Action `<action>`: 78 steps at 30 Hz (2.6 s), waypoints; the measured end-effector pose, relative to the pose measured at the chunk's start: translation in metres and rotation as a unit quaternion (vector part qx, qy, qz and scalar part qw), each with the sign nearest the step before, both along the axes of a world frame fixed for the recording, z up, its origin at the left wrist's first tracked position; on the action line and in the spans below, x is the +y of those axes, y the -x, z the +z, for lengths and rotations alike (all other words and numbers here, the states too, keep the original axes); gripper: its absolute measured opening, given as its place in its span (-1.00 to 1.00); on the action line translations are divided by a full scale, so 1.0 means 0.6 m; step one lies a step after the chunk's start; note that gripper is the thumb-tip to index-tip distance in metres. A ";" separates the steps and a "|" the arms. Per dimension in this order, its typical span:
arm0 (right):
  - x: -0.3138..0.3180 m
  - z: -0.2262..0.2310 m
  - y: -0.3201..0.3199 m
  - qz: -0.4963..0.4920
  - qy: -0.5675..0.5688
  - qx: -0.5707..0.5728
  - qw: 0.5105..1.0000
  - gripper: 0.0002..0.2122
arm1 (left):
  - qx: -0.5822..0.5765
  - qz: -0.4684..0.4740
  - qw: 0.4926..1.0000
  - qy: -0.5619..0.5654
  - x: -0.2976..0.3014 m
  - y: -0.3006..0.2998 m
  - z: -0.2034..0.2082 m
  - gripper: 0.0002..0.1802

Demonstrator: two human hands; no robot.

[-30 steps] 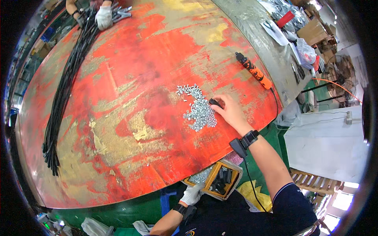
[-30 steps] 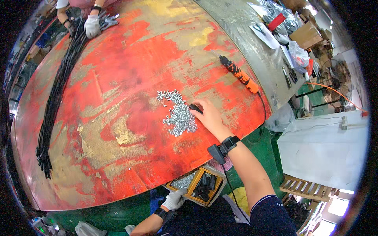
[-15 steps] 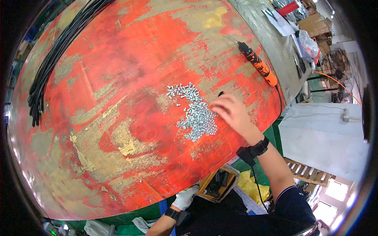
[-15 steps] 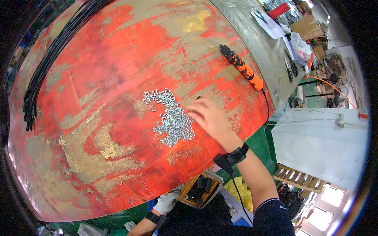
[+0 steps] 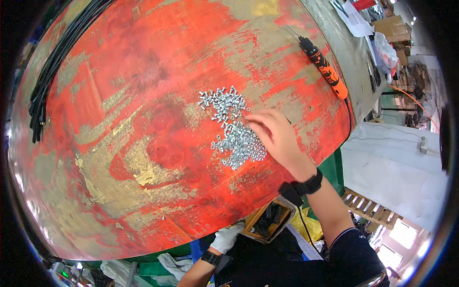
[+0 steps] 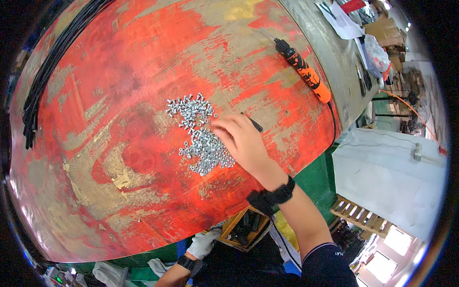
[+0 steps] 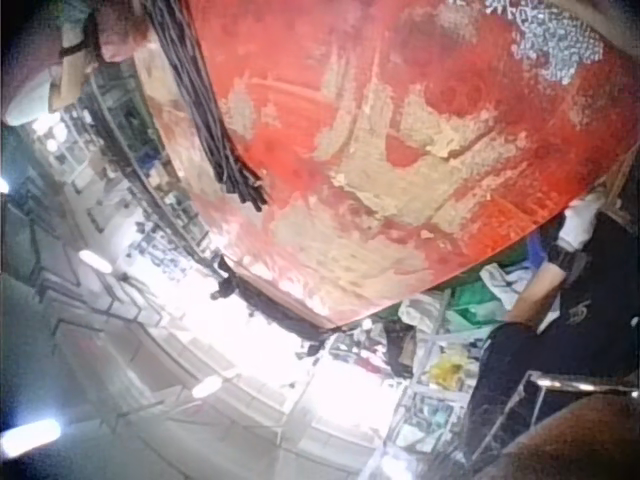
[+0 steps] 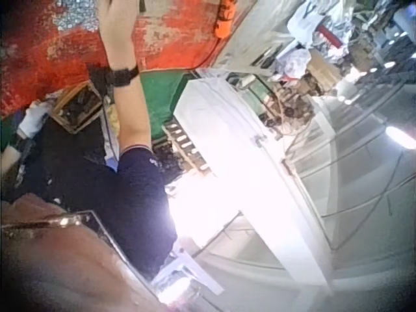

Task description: Assembling metal alligator clamps by attaching nuts and screws using an electric screwdriver and sorting parts into bins.

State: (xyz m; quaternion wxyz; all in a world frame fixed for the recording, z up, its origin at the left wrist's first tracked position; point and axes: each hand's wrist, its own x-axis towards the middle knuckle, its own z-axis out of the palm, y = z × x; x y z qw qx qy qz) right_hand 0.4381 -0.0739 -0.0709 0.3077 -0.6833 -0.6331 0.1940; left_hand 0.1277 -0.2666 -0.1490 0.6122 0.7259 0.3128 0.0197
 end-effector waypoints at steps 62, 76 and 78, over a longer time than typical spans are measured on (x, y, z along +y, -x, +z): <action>0.015 -0.048 0.164 0.246 -0.080 -0.059 0.964 -0.48 | -0.075 0.439 0.768 0.460 -0.070 -0.041 -0.010 -0.77; -0.056 -0.068 0.147 0.452 -0.091 0.052 0.886 -0.75 | -0.020 0.197 0.979 -0.054 -0.027 -0.032 0.034 -0.58; -0.068 -0.067 0.144 0.473 -0.071 0.070 0.875 -0.75 | -0.081 0.435 0.802 0.401 -0.025 -0.048 0.055 -0.60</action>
